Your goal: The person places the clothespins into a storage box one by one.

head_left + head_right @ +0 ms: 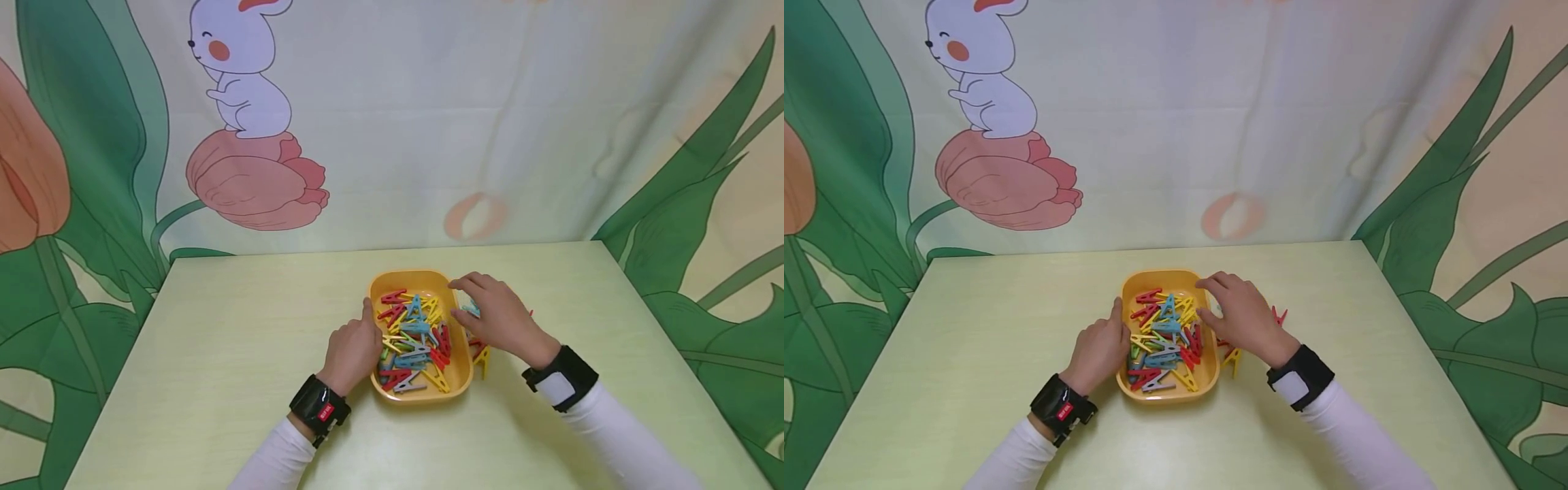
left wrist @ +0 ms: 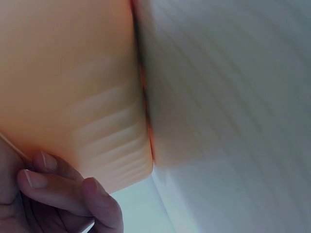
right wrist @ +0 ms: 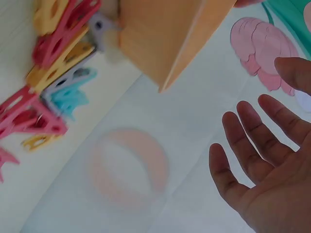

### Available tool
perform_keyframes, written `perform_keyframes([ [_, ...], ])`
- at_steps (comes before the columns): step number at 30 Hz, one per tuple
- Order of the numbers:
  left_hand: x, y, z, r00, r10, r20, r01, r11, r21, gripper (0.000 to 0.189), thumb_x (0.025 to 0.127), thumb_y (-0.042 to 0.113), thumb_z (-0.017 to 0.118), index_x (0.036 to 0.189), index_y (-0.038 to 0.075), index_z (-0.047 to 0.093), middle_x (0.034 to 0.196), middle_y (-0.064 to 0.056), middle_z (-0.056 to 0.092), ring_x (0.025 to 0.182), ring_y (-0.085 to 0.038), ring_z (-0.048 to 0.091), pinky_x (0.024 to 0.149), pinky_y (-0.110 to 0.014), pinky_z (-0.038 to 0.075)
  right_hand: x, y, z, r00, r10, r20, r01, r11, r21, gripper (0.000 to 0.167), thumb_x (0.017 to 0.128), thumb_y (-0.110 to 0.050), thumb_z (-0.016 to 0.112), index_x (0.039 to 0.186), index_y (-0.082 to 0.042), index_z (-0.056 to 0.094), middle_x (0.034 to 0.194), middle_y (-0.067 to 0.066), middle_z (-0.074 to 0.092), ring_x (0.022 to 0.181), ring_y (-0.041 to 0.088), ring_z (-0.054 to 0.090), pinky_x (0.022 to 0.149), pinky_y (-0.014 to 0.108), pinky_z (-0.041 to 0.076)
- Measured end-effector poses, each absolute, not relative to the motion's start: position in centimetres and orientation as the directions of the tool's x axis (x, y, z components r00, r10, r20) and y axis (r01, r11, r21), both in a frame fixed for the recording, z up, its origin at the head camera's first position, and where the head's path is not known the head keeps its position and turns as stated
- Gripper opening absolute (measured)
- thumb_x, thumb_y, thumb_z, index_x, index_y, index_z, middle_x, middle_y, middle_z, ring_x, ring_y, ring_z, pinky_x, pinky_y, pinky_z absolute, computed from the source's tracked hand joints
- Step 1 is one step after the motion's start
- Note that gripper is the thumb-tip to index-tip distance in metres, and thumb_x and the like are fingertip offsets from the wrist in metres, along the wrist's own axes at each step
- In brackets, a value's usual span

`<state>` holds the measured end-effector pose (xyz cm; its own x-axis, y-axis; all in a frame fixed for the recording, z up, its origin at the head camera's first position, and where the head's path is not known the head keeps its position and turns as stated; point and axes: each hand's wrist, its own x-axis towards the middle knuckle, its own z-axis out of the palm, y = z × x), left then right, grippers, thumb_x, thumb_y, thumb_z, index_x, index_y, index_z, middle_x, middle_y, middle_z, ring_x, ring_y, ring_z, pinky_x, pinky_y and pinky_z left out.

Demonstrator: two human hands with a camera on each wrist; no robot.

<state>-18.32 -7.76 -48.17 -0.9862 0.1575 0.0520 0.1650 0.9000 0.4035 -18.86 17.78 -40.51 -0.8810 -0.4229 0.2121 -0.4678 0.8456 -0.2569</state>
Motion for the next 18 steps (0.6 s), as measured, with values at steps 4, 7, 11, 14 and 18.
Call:
perform_keyframes([
  [4, -18.3, -7.8, -48.2, -0.986, 0.156, 0.052, 0.164, 0.901, 0.401, 0.058, 0.099, 0.018, 0.048, 0.149, -0.006, 0.033, 0.054, -0.003, 0.049, 0.047, -0.018, 0.047, 0.043, -0.031, 0.03, -19.0, 20.2, -40.8, -0.917, -0.351, 0.189, -0.391, 0.883, -0.26, 0.045, 0.089, -0.032, 0.072, 0.127, -0.01, 0.061, 0.123, 0.01, 0.063, 0.113, 0.031, 0.06, 0.095, 0.051, 0.048],
  [7, -18.3, -7.7, -48.2, -0.986, 0.158, 0.059, 0.168, 0.902, 0.398, 0.057, 0.099, 0.018, 0.047, 0.149, -0.006, 0.033, 0.054, -0.003, 0.049, 0.047, -0.018, 0.047, 0.043, -0.031, 0.03, -19.2, 22.4, -41.5, -0.95, -0.283, 0.136, -0.31, 0.912, -0.268, 0.048, 0.089, -0.033, 0.071, 0.129, -0.009, 0.06, 0.125, 0.012, 0.061, 0.115, 0.034, 0.058, 0.095, 0.054, 0.049],
  [11, -18.3, -7.7, -48.1, -0.985, 0.162, 0.067, 0.175, 0.902, 0.395, 0.057, 0.099, 0.018, 0.047, 0.148, -0.007, 0.034, 0.054, -0.003, 0.049, 0.047, -0.018, 0.048, 0.042, -0.031, 0.03, -19.3, 25.5, -43.0, -0.975, -0.21, 0.073, -0.222, 0.938, -0.266, 0.05, 0.09, -0.033, 0.069, 0.131, -0.007, 0.058, 0.128, 0.017, 0.059, 0.116, 0.037, 0.057, 0.092, 0.056, 0.05],
  [14, -18.2, -7.7, -48.1, -0.983, 0.166, 0.074, 0.182, 0.901, 0.393, 0.057, 0.099, 0.018, 0.047, 0.148, -0.007, 0.034, 0.054, -0.003, 0.05, 0.047, -0.018, 0.048, 0.042, -0.031, 0.03, -19.2, 27.4, -44.2, -0.982, -0.183, 0.044, -0.188, 0.947, -0.26, 0.049, 0.09, -0.031, 0.068, 0.13, -0.005, 0.059, 0.128, 0.02, 0.059, 0.115, 0.04, 0.058, 0.09, 0.056, 0.05],
  [18, -18.2, -7.8, -48.2, -0.98, 0.173, 0.103, 0.199, 0.904, 0.378, 0.056, 0.098, 0.017, 0.049, 0.147, -0.008, 0.036, 0.055, -0.005, 0.053, 0.047, -0.018, 0.048, 0.041, -0.031, 0.031, -19.2, 29.0, -45.6, -0.984, -0.179, 0.001, -0.174, 0.956, -0.237, 0.048, 0.089, -0.027, 0.07, 0.129, -0.004, 0.06, 0.126, 0.021, 0.059, 0.112, 0.041, 0.058, 0.089, 0.057, 0.051],
])
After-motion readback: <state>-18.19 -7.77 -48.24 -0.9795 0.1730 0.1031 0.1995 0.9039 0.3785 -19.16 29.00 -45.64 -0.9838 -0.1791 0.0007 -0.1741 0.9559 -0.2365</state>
